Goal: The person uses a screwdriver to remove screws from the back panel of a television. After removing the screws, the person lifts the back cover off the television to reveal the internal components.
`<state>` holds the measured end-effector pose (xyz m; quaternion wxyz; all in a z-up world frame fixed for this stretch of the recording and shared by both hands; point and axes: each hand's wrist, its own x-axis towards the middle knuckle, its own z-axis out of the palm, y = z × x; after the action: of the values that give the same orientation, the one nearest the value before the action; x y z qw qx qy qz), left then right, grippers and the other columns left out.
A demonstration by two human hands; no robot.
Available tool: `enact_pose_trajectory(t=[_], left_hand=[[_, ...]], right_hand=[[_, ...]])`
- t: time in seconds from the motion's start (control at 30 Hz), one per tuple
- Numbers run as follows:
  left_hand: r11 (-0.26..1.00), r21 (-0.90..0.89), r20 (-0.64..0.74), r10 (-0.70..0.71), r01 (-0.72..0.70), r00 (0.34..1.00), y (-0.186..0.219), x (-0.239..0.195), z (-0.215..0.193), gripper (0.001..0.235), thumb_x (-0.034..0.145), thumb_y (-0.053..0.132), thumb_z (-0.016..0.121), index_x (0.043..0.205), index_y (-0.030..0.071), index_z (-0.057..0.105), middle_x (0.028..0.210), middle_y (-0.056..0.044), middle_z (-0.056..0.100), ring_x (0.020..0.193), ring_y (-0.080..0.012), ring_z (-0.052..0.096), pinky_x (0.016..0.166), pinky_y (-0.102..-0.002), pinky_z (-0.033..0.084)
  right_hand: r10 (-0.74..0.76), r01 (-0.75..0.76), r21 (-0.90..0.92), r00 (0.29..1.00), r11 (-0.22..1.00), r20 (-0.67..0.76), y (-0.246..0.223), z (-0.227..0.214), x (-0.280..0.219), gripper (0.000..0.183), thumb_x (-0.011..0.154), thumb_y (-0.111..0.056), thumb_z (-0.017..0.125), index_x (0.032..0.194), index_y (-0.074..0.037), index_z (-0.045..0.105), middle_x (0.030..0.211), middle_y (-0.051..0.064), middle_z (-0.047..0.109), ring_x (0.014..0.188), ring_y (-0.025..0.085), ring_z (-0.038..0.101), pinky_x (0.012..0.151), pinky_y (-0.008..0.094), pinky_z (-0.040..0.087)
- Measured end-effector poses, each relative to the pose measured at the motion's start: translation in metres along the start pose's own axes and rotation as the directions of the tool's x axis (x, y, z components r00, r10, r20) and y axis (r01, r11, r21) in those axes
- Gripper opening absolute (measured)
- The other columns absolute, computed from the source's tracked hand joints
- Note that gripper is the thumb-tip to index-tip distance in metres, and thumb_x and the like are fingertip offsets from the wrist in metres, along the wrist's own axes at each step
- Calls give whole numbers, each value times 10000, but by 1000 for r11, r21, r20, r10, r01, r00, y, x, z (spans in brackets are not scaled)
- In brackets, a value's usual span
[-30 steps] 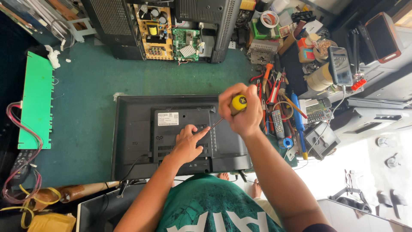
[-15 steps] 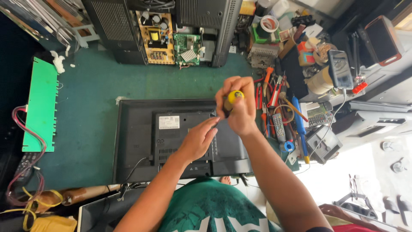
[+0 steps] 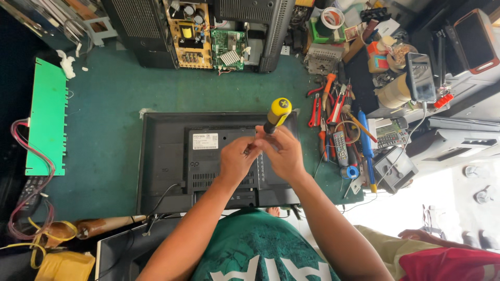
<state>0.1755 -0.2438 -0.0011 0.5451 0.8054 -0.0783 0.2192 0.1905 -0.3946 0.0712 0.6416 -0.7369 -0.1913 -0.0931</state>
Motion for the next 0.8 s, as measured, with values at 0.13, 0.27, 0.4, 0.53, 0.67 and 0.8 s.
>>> enact_pose_trajectory(t=[0.13, 0.27, 0.4, 0.53, 0.67, 0.8], left_hand=[[998, 50, 93, -30, 26, 995, -24, -9, 9, 276, 887, 331, 907, 1093, 178, 805, 913, 1, 757, 818, -200, 751, 716, -331, 638], [923, 362, 279, -243, 133, 929, -75, -42, 18, 202, 907, 256, 850, 1088, 175, 816, 1003, -15, 702, 927, -233, 722, 823, -349, 608], [919, 363, 282, -264, 152, 922, -80, -47, 21, 157, 931, 259, 833, 1053, 160, 828, 1001, -50, 688, 944, -275, 711, 820, -378, 602], [934, 326, 238, -228, 144, 944, -78, -41, 17, 158, 910, 257, 847, 1022, 149, 817, 951, -45, 670, 919, -260, 703, 842, -363, 588], [940, 313, 194, -205, 138, 959, -82, -50, 18, 235, 837, 279, 890, 970, 132, 764, 924, -37, 629, 909, -262, 695, 858, -378, 573], [945, 307, 173, -170, 111, 970, -81, -55, 17, 246, 826, 273, 900, 926, 122, 734, 904, -55, 610, 898, -291, 687, 864, -394, 569]], right_hand=[[-114, 93, -247, 991, 965, -73, -13, -7, 10, 166, 875, -156, 930, 992, -74, 845, 925, 81, 763, 850, 246, 799, 764, 345, 661], [-7, 8, -210, 1000, 978, 6, -14, -12, 5, 188, 1020, -99, 752, 1199, -71, 805, 1067, 64, 847, 1021, 210, 811, 898, 373, 637], [-59, 58, -250, 998, 967, 3, -14, -14, 3, 339, 874, -192, 927, 1145, -33, 799, 1157, 164, 761, 1093, 357, 760, 900, 443, 660], [-36, 26, -280, 999, 960, -32, -19, -13, 6, 146, 946, -164, 852, 1081, -109, 840, 975, 62, 824, 948, 223, 800, 874, 392, 636], [-45, 31, -278, 998, 960, -43, -16, -15, 2, 262, 880, -247, 927, 1096, -126, 842, 1038, 86, 806, 1001, 264, 798, 898, 415, 630], [-41, 15, -301, 996, 953, -81, -13, -21, -4, 171, 851, -172, 951, 997, -122, 877, 861, 37, 798, 817, 176, 798, 818, 337, 646]])
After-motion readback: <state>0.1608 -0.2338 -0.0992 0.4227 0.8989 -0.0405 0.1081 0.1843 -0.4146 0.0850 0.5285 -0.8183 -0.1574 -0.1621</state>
